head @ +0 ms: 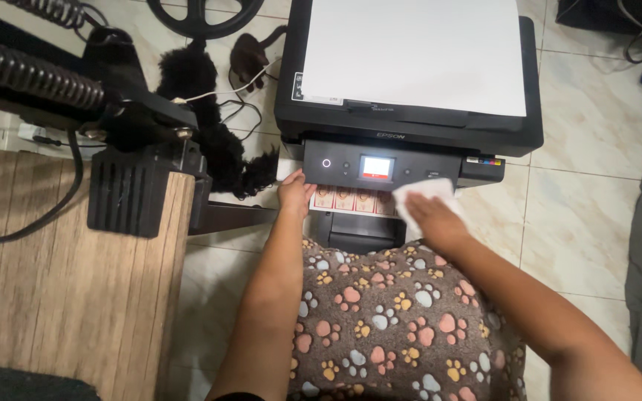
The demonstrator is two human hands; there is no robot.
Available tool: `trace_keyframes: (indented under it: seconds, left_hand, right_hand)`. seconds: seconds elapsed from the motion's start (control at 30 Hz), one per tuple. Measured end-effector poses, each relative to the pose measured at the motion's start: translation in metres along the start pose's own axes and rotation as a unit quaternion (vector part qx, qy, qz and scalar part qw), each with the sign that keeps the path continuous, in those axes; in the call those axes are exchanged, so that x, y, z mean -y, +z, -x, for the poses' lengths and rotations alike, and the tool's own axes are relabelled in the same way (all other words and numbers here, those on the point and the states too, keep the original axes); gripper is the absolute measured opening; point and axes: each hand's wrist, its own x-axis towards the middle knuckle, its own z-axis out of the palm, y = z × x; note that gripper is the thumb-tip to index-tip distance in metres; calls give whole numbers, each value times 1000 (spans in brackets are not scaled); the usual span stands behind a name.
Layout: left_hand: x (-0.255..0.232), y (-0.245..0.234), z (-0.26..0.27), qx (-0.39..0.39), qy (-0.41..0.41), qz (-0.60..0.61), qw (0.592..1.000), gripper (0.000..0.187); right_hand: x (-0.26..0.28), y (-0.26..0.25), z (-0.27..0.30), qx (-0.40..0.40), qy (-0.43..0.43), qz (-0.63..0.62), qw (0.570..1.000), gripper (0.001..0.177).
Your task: The person handles a sheet of printed labels, then sits on the floor and wipes the front and sides of an Epson printer with a white cloth. The person opens the ink cartridge cover, wipes the area, and closes it again.
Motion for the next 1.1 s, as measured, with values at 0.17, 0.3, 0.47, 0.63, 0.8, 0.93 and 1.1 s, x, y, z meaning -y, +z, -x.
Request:
trace_keyframes:
  seconds: [0.17,0.3,0.47,0.63,0.8,0.93,1.1]
  left_hand:
    - [3,-4,-6,1,7,-1,1000,31]
    - [5,-3,-6,17,21,-21,999,31]
    - [-5,-4,1,39,32,-54,997,31]
    - [-17,-7,0,24,-23,-82,996,63]
    - [-21,-11,-7,41,17,-57,997,98]
    - [-19,-13,-5,68,-12,37,997,102]
    - [-30,-8,0,21,-74,-27,997,108]
  right_hand:
    - [-22,0,39,-60,95,-83,990,88]
    - [-24,15,22,-53,61,-69,994,92]
    - [21,32,-55,-153,-87,19,984,70]
    - [123,18,-141,-169,-113,79,976,62]
    - [169,-12,-184,-235,-100,61,965,50]
    - [162,-30,-205,-260,-87,66,959,48]
    - [124,-56,-215,-261,-98,58,959,55]
